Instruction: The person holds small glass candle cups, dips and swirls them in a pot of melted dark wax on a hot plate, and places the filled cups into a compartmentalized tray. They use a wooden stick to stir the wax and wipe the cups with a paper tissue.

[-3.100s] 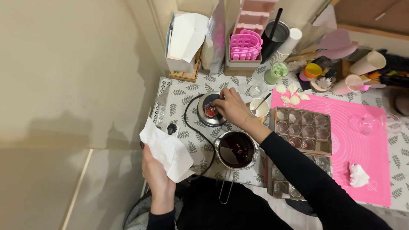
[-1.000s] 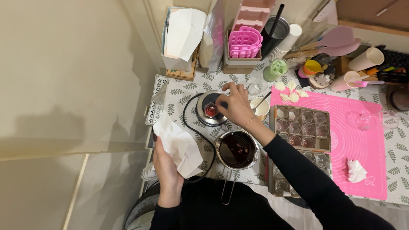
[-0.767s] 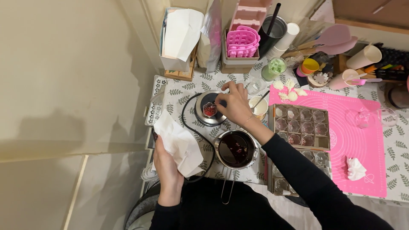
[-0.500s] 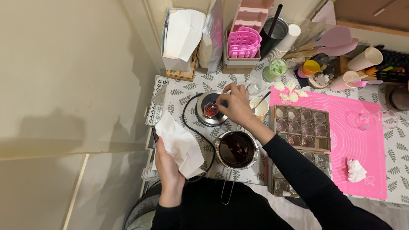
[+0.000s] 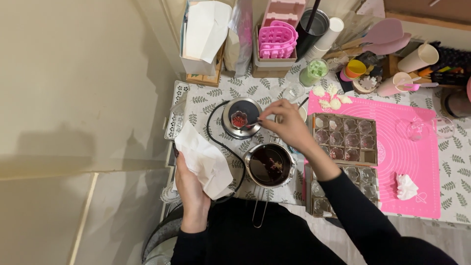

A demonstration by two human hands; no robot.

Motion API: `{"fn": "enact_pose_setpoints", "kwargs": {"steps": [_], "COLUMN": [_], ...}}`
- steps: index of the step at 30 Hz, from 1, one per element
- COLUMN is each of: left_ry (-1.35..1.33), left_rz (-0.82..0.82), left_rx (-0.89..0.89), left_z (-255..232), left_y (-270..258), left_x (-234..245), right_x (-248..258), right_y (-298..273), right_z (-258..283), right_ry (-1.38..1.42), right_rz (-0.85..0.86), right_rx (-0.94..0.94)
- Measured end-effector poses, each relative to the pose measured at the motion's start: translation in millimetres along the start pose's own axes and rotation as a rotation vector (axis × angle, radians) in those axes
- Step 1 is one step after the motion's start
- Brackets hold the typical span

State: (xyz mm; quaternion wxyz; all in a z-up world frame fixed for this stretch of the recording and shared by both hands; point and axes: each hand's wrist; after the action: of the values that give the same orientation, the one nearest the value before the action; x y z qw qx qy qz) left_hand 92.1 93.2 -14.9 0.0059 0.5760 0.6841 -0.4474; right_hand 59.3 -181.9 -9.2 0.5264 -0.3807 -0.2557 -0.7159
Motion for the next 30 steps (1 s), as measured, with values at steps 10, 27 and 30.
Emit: {"fn": "enact_pose_setpoints", "kwargs": {"steps": [10,27,30], "left_ry": [0.016,0.078,0.077], "left_rz": [0.055,0.127,0.151], "left_rx": [0.02,0.037,0.034], "left_z": [15.7,25.2,24.7], "left_y": [-2.6,-20.3,-23.6], "left_x": [-3.6,-30.1,-28.7], "right_x": [-20.1,-43.5,-49.3], "right_y": [-127.6,-99.2,-92.1], "right_z": [-71.5,-170.0,-184.0], "right_ry": [-0.051,-0.434,-0.513], "right_rz": [0.041,-0.355,-0.323], "right_rx": [-0.254,-0.264,-0.233]}}
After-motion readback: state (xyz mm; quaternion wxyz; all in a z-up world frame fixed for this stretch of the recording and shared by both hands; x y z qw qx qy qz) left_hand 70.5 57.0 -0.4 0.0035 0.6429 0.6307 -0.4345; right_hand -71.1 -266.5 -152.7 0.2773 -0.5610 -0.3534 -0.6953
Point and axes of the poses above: each hand's wrist, its own y-axis towards the middle knuckle, its own x-axis out of the back of the hand, z = x × y, and after that the axes turned 9 degrees about -y, right-handed
